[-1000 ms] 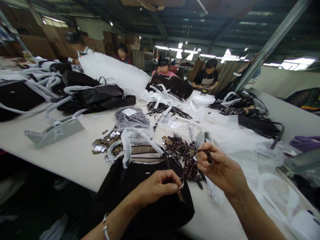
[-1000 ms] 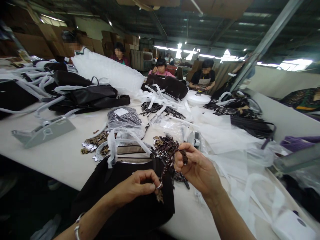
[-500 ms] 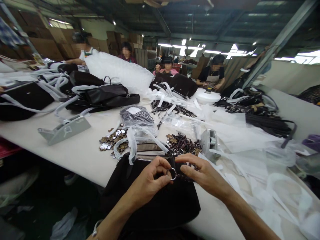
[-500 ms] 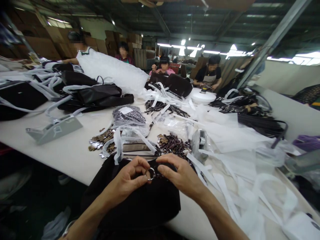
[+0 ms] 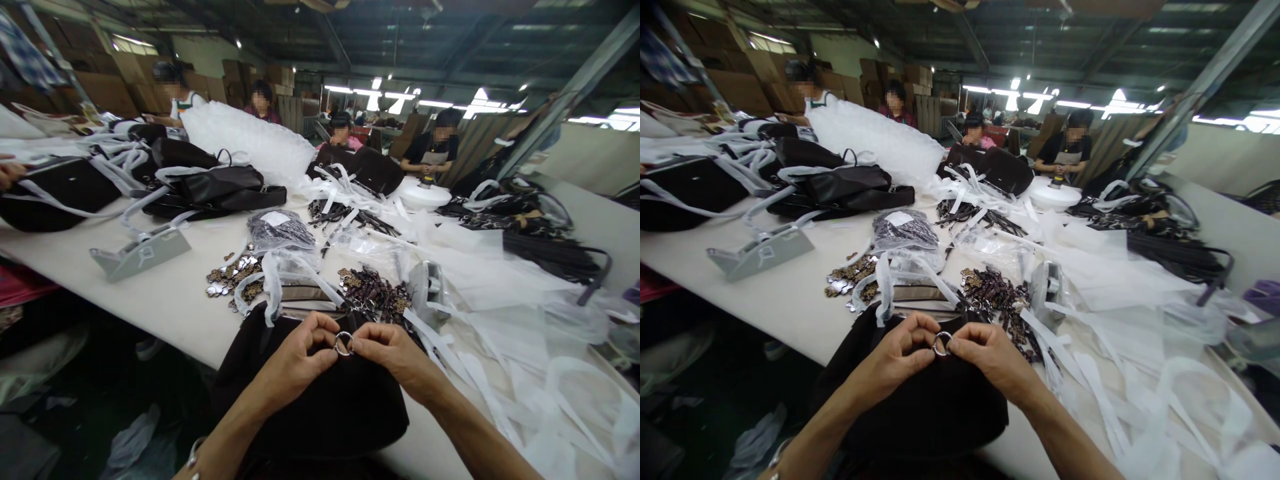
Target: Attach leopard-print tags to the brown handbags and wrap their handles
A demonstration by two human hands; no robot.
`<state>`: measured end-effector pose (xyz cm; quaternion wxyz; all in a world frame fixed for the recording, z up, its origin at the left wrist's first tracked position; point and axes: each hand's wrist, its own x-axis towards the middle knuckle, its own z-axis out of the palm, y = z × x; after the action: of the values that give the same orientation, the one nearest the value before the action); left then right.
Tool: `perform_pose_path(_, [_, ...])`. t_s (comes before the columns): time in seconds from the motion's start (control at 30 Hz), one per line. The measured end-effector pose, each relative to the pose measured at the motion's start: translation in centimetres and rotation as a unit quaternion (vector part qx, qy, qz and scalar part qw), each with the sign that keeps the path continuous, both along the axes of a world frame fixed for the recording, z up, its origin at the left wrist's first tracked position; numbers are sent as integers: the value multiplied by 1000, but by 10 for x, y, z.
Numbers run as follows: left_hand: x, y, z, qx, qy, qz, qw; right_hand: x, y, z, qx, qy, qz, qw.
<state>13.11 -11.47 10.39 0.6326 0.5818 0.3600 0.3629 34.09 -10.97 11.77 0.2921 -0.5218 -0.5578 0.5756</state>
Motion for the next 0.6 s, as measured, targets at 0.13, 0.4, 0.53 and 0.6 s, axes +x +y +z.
perform_pose_path(0.13, [-2, 1, -5, 2, -1, -8, 1000, -1, 0, -3, -20, 39, -31, 999])
perform_pose_path(0.4, [3, 3, 0, -7, 20, -16, 1000, -3, -2, -6, -77, 144, -60, 985])
perform_pose_path(0.53, [6, 3, -2, -8, 30, -15, 999, -3, -3, -10, -101, 189, -63, 975])
perform_pose_path(0.6, [6, 3, -5, -7, 49, -9, 999, -2, -3, -13, -96, 187, -72, 975])
